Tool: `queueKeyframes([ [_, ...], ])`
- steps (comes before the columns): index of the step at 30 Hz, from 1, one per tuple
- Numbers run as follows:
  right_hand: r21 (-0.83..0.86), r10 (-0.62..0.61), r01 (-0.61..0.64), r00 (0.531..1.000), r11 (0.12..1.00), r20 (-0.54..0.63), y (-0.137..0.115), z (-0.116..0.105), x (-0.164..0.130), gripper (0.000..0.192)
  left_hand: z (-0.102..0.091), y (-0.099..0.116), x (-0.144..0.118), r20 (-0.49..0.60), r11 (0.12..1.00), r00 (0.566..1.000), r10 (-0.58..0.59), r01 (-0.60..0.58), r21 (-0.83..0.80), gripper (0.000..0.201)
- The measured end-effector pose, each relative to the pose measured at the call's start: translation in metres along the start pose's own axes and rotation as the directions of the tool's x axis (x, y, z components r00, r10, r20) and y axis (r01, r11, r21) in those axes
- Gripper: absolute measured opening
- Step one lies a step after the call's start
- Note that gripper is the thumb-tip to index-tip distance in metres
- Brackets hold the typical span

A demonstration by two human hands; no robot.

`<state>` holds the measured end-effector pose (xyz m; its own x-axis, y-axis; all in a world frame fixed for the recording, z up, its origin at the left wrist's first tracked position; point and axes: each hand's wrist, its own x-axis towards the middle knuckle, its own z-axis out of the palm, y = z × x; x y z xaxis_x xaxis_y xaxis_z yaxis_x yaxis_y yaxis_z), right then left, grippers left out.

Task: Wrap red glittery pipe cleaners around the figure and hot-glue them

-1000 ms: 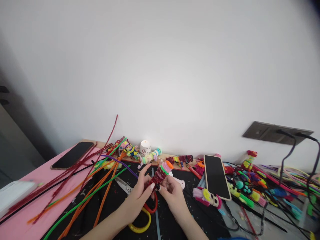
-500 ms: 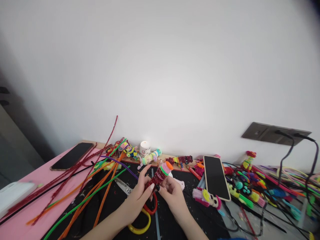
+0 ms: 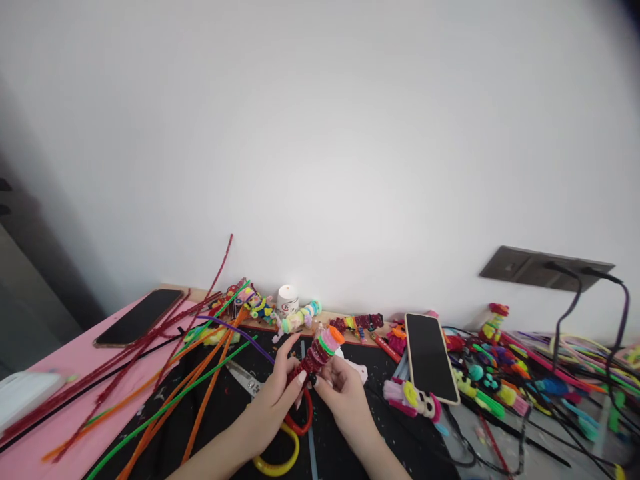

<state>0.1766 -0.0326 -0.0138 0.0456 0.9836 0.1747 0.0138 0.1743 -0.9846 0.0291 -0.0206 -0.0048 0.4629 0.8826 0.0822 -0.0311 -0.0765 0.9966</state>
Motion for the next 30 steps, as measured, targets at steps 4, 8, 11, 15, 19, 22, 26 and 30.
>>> queueKeyframes([
  [4,0.001,0.008,-0.008,1.000,1.000,-0.009,-0.0015,0.0003,-0.0001,0.031,-0.0032,-0.0017,-0.0003,0.029,1.000,1.000,-0.003,0.003,0.017,0.057],
  [8,0.002,0.002,-0.002,1.000,1.000,-0.012,-0.0016,-0.0001,0.0000,0.031,-0.0046,-0.0030,-0.0015,0.039,1.000,0.999,-0.020,0.020,0.018,0.057],
  [11,0.008,0.001,-0.001,1.000,1.000,-0.013,-0.0017,-0.0003,-0.0001,0.033,-0.0037,-0.0003,-0.0021,0.030,0.999,0.999,-0.038,0.038,-0.003,0.061],
  [15,0.010,0.015,-0.015,1.000,1.000,-0.014,-0.0021,-0.0004,0.0000,0.034,-0.0022,0.0048,-0.0020,0.017,0.998,0.998,-0.053,0.053,-0.032,0.063],
  [19,0.008,0.027,-0.026,1.000,1.000,-0.015,-0.0006,-0.0008,0.0004,0.032,-0.0022,0.0044,-0.0027,0.011,0.998,0.999,-0.047,0.048,-0.028,0.062],
  [22,0.013,0.019,-0.019,1.000,1.000,-0.011,0.0009,-0.0009,0.0005,0.030,-0.0028,0.0024,-0.0037,0.019,0.998,0.998,-0.052,0.053,-0.020,0.062],
  [26,0.018,0.007,-0.007,1.000,1.000,-0.001,0.0002,-0.0005,0.0000,0.028,-0.0029,0.0019,-0.0038,0.020,0.998,0.998,-0.055,0.055,-0.021,0.061],
  [30,0.009,0.002,-0.002,1.000,1.000,0.000,0.0000,-0.0005,-0.0005,0.028,-0.0032,0.0028,-0.0030,0.028,0.998,0.998,-0.048,0.049,-0.039,0.062],
])
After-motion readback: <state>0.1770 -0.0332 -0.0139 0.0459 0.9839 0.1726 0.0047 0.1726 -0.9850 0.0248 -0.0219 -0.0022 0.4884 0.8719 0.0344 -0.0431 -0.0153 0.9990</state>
